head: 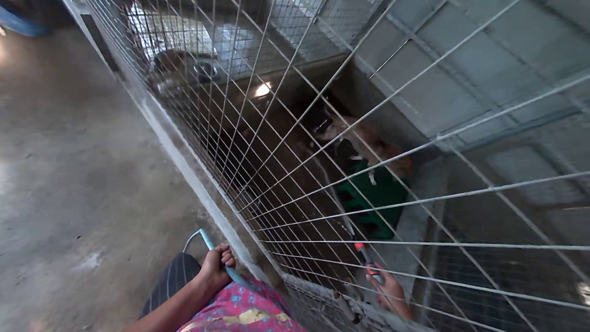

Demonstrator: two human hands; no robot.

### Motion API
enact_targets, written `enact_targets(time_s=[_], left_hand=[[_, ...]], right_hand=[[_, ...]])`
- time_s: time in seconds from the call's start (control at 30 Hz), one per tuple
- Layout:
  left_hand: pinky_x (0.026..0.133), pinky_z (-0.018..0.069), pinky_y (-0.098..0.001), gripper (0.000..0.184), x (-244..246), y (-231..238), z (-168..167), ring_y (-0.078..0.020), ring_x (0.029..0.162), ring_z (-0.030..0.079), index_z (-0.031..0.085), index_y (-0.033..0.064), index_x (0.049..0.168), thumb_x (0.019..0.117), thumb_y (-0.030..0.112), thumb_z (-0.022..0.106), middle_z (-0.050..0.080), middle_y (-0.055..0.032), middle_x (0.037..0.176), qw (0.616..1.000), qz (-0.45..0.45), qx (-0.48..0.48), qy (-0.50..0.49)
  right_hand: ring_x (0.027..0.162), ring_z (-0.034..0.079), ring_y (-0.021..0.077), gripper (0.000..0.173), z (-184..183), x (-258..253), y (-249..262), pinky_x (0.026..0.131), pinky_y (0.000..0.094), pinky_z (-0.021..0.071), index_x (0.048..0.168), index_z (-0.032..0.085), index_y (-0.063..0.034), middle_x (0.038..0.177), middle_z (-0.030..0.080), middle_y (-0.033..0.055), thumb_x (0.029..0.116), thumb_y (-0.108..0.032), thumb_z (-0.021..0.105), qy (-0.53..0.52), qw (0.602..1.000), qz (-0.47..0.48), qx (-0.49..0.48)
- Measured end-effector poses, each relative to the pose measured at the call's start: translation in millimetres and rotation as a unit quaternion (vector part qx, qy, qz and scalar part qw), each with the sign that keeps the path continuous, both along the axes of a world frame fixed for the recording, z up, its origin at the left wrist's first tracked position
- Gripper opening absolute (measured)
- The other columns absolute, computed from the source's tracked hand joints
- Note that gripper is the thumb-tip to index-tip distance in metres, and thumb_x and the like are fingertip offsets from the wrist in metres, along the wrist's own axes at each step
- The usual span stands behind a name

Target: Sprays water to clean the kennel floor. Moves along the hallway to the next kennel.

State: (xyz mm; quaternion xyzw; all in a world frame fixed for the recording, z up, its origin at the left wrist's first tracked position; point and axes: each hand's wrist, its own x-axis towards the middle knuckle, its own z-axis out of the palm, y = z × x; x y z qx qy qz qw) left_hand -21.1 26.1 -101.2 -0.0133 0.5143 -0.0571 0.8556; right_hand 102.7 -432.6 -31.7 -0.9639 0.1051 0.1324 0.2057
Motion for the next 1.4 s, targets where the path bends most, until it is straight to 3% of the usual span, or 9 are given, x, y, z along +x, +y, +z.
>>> enact_targets(time_s=[0.07,0.2,0.4,0.6,0.7,0.87,1.1,1.27,1.4], left_hand=[[0.037,0.0362,-0.0175,0.038,0,0,-2,-0.0037,0.034,0.036,0.039,0.0186,0.067,0.1042,0.014,0.032,0.033,0.0071,0.043,1.0,-0.006,0.006,-0.006],[0.037,0.0365,-0.0177,0.037,0,1,-3,-0.0036,0.034,0.036,0.039,0.0188,0.068,0.1044,0.015,0.032,0.033,0.0072,0.043,1.0,-0.011,0.008,-0.007],[0.037,0.0363,-0.0182,0.038,0,2,-6,-0.004,0.034,0.035,0.039,0.019,0.067,0.1038,0.015,0.033,0.032,0.0068,0.043,1.0,-0.002,0.0,-0.002],[0.037,0.0365,-0.0181,0.04,1,1,-2,-0.0041,0.033,0.035,0.038,0.0192,0.065,0.104,0.014,0.032,0.033,0.0066,0.043,1.0,-0.004,0.001,-0.002],[0.037,0.0366,-0.0183,0.039,2,1,-1,-0.0045,0.033,0.035,0.038,0.019,0.065,0.1035,0.014,0.033,0.032,0.0067,0.043,1.0,0.001,0.001,-0.003],[0.037,0.0366,-0.0188,0.039,4,0,-1,-0.0045,0.033,0.035,0.038,0.0193,0.065,0.1035,0.015,0.033,0.032,0.0066,0.042,1.0,0.001,-0.003,-0.004],[0.036,0.035,-0.0171,0.04,3,0,2,-0.0035,0.033,0.036,0.038,0.0195,0.066,0.1046,0.013,0.031,0.034,0.0072,0.043,1.0,0.0,0.007,-0.012],[0.036,0.0366,-0.0175,0.041,2,2,0,-0.0035,0.033,0.037,0.038,0.0197,0.065,0.1044,0.014,0.031,0.035,0.0071,0.043,1.0,0.003,-0.001,-0.018],[0.036,0.0374,-0.0174,0.041,1,2,0,-0.0034,0.033,0.038,0.041,0.0192,0.066,0.1053,0.016,0.031,0.036,0.0069,0.043,1.0,-0.006,0.008,-0.018]], right_hand=[[0.098,0.069,0.0408,0.053,-1,-1,0,0.085,0.0545,0.0563,0.143,0.054,0.0057,0.127,0.064,0.0323,0.094,-0.005,0.072,-0.008,0.999,0.033,0.029],[0.091,0.07,0.0374,0.053,5,-2,9,0.08,0.0518,0.0565,0.143,0.056,0.0039,0.122,0.067,0.0302,0.093,-0.006,0.073,0.015,0.998,0.054,0.039],[0.104,0.07,0.0316,0.054,10,-2,18,0.094,0.0461,0.0549,0.142,0.058,0.0027,0.13,0.066,0.0262,0.0908,-0.004,0.074,0.061,0.993,0.075,0.073],[0.095,0.069,0.0321,0.055,9,-4,15,0.083,0.0468,0.0568,0.144,0.053,0.0035,0.123,0.066,0.028,0.093,-0.005,0.071,0.031,0.994,0.061,0.087],[0.075,0.065,0.0246,0.055,5,-5,10,0.067,0.0418,0.0555,0.146,0.051,0.0022,0.117,0.067,0.0263,0.0949,-0.006,0.068,0.008,0.995,0.042,0.086],[0.063,0.062,0.0241,0.059,5,-3,7,0.059,0.0418,0.0546,0.15,0.046,0.0015,0.113,0.067,0.0281,0.0962,-0.006,0.07,-0.007,0.998,0.003,0.057],[0.057,0.059,0.0214,0.06,14,-3,8,0.056,0.0398,0.0534,0.155,0.041,-0.0051,0.108,0.065,0.0283,0.1008,-0.012,0.066,0.005,0.998,-0.046,0.04],[0.062,0.062,0.0224,0.061,13,-1,1,0.057,0.0398,0.0542,0.157,0.038,-0.006,0.122,0.062,0.0288,0.1021,-0.012,0.064,0.006,0.996,-0.066,0.053],[0.07,0.066,0.0312,0.06,8,0,-6,0.064,0.0478,0.056,0.156,0.042,-0.0057,0.122,0.064,0.031,0.1009,-0.012,0.066,-0.01,0.997,-0.07,0.04]])
